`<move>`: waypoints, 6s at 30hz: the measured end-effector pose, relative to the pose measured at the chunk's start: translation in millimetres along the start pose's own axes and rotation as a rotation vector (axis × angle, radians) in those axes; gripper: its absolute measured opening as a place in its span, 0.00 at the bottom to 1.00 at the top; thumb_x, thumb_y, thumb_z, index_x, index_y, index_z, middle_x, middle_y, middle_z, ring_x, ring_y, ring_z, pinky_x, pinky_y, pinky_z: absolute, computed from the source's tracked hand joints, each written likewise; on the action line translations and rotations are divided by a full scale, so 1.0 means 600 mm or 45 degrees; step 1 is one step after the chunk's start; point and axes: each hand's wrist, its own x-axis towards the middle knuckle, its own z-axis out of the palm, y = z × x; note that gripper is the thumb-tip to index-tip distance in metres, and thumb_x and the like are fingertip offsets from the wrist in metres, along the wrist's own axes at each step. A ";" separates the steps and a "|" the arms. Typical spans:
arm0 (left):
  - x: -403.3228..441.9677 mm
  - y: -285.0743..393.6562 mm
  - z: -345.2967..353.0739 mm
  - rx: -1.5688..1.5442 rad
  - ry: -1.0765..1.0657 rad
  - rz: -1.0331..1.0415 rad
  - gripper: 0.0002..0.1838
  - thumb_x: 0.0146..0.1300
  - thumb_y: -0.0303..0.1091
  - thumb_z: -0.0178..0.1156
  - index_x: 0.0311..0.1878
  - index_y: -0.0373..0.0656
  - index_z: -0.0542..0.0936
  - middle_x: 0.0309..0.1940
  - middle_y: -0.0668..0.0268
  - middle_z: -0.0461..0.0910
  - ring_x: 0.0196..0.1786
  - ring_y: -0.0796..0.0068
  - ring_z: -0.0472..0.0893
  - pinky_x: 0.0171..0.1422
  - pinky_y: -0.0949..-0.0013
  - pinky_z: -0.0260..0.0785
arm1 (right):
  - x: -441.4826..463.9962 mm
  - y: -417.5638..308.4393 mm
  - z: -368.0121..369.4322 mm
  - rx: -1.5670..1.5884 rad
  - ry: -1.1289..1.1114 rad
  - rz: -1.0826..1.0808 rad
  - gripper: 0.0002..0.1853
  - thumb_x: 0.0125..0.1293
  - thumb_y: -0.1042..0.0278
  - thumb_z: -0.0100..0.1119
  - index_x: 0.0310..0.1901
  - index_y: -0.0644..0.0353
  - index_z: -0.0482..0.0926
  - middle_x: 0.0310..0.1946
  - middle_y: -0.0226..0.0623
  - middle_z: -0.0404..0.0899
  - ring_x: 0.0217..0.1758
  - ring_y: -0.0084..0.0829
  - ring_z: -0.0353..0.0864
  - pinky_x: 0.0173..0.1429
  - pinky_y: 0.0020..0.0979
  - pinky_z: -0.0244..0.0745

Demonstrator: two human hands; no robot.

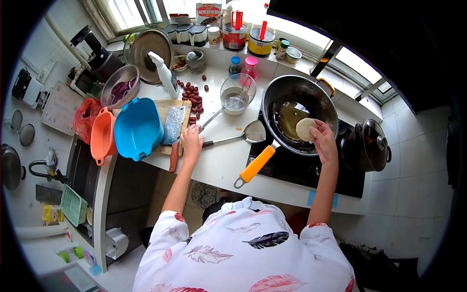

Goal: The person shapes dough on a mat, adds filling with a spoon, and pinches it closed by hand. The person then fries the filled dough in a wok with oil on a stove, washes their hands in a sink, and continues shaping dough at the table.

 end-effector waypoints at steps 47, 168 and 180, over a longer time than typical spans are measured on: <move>0.055 0.259 -0.247 -0.952 -0.907 -0.060 0.16 0.57 0.32 0.58 0.46 0.34 0.71 0.38 0.61 0.70 0.36 0.75 0.74 0.41 0.73 0.68 | 0.055 0.019 -0.075 -1.272 0.132 -0.210 0.12 0.49 0.74 0.58 0.39 0.62 0.78 0.35 0.43 0.79 0.39 0.40 0.79 0.45 0.32 0.73; -0.032 0.300 -0.222 -1.323 -0.865 -0.021 0.08 0.60 0.27 0.56 0.41 0.38 0.80 0.31 0.64 0.81 0.33 0.79 0.79 0.41 0.77 0.70 | 0.057 -0.147 -0.072 -2.559 -0.142 -0.719 0.24 0.47 0.84 0.55 0.47 0.50 0.79 0.29 0.34 0.76 0.37 0.34 0.77 0.43 0.34 0.73; -0.038 0.288 -0.219 -1.303 -0.846 -0.064 0.09 0.61 0.28 0.55 0.43 0.37 0.79 0.32 0.64 0.81 0.34 0.79 0.79 0.41 0.77 0.70 | 0.118 -0.194 -0.052 -2.726 -0.048 -0.952 0.23 0.55 0.81 0.53 0.48 0.40 0.79 0.32 0.30 0.80 0.38 0.28 0.78 0.43 0.30 0.75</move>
